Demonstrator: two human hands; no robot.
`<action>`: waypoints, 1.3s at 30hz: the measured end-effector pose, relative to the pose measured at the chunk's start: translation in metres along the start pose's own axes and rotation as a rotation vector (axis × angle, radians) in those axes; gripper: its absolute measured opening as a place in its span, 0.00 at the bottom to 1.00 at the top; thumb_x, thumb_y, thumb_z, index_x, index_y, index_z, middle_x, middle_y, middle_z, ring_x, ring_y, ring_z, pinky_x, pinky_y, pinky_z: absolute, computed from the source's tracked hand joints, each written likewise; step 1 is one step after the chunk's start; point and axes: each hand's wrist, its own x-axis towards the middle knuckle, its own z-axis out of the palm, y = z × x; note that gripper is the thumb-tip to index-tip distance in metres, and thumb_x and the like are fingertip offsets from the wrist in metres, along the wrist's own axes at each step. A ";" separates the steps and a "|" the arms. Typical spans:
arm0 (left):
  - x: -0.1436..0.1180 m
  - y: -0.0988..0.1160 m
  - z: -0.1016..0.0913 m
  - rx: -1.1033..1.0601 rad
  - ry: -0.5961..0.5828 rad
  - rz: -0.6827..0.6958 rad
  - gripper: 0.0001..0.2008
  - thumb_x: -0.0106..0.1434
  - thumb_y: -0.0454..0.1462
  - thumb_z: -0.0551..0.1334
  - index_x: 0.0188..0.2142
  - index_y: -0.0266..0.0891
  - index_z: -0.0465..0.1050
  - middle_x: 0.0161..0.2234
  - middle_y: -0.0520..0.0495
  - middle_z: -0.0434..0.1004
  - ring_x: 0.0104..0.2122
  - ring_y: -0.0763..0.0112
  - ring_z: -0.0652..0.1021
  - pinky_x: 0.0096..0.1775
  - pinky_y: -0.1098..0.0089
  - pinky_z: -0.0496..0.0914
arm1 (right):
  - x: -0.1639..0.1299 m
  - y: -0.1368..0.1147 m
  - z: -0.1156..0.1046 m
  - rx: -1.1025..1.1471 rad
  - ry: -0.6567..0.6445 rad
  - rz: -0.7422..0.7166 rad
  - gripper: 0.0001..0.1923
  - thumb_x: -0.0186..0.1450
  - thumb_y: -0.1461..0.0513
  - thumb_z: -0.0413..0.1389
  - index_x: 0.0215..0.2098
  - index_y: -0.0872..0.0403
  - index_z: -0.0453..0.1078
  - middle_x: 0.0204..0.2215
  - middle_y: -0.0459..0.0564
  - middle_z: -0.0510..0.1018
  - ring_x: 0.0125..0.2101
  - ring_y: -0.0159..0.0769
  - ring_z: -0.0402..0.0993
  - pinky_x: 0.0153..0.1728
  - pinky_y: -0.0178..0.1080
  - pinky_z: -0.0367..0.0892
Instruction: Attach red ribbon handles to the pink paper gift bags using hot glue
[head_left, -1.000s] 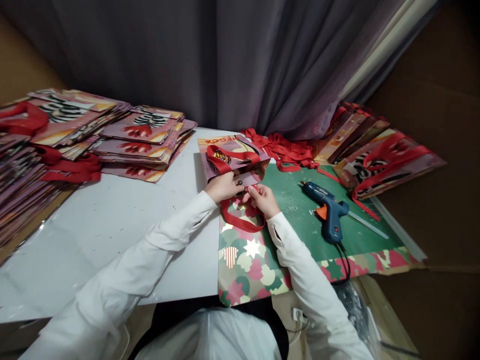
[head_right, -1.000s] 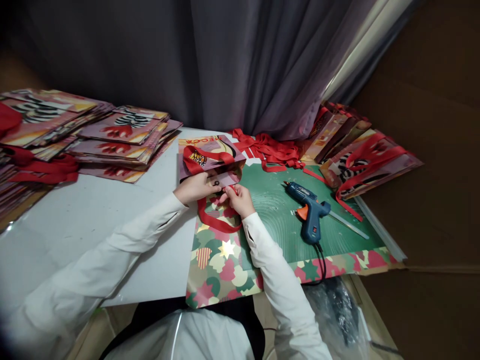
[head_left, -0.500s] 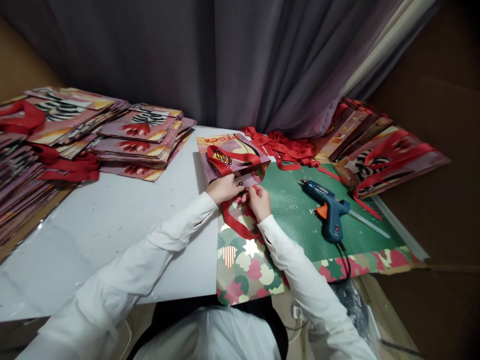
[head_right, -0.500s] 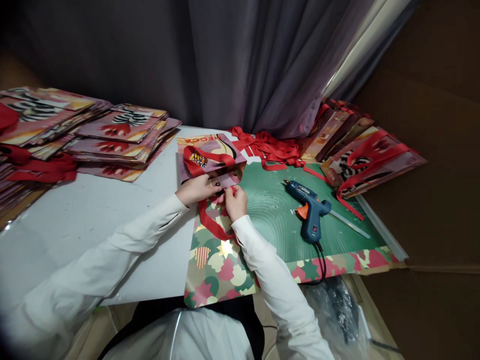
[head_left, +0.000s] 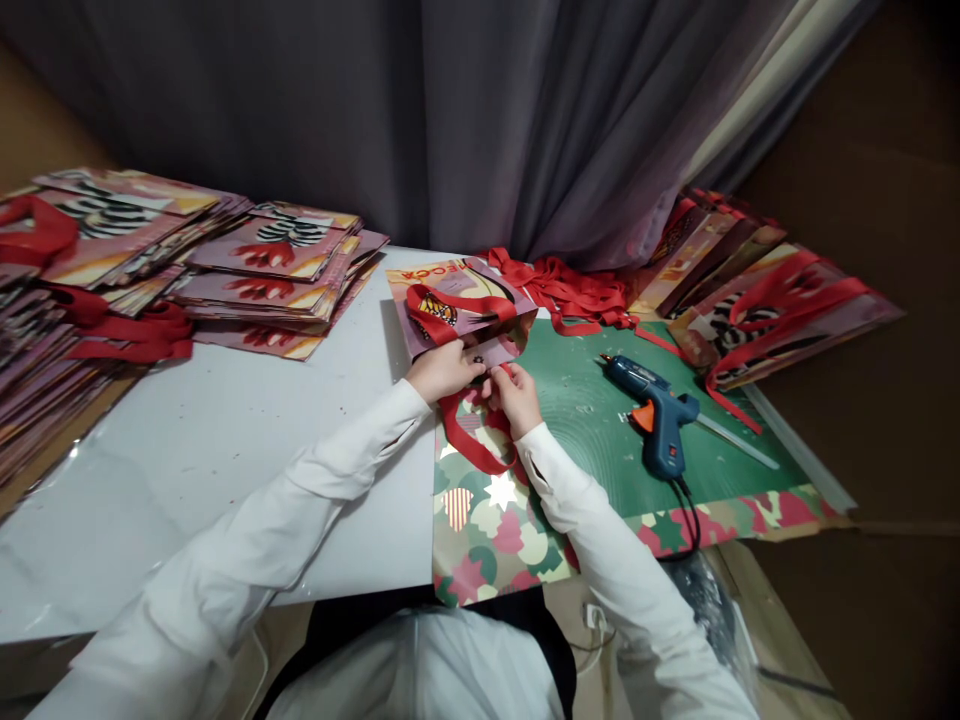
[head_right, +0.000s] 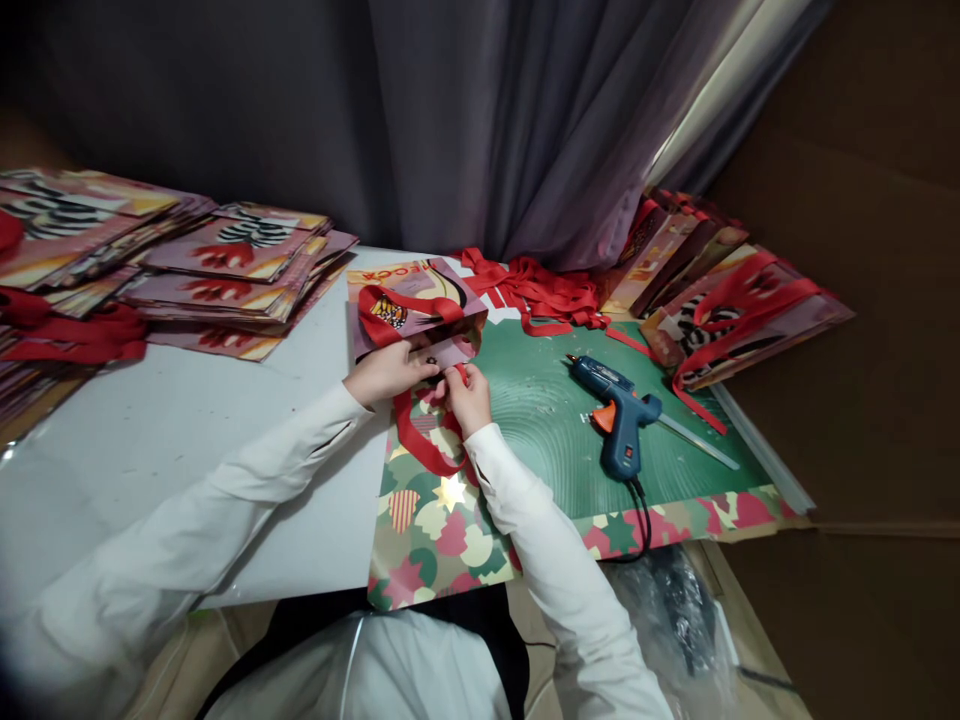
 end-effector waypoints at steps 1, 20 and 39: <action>0.000 0.000 0.000 -0.006 0.001 0.004 0.24 0.59 0.43 0.60 0.55 0.42 0.67 0.46 0.47 0.79 0.44 0.62 0.79 0.43 0.70 0.70 | 0.000 0.000 -0.001 0.007 -0.011 0.005 0.16 0.58 0.49 0.55 0.27 0.49 0.55 0.12 0.36 0.68 0.08 0.24 0.51 0.11 0.31 0.48; 0.004 -0.007 0.001 -0.060 0.025 0.110 0.20 0.56 0.43 0.63 0.49 0.44 0.71 0.43 0.50 0.81 0.42 0.65 0.80 0.42 0.73 0.71 | 0.005 -0.015 -0.018 -0.022 -0.275 -0.002 0.27 0.49 0.40 0.60 0.32 0.52 0.64 0.22 0.43 0.80 0.10 0.23 0.58 0.14 0.32 0.60; -0.059 0.017 0.000 0.599 0.113 0.156 0.17 0.62 0.27 0.47 0.38 0.25 0.75 0.34 0.25 0.78 0.39 0.47 0.79 0.37 0.59 0.67 | 0.012 0.000 -0.024 -0.267 0.069 -0.053 0.12 0.60 0.53 0.51 0.27 0.53 0.63 0.18 0.48 0.74 0.16 0.30 0.63 0.22 0.36 0.66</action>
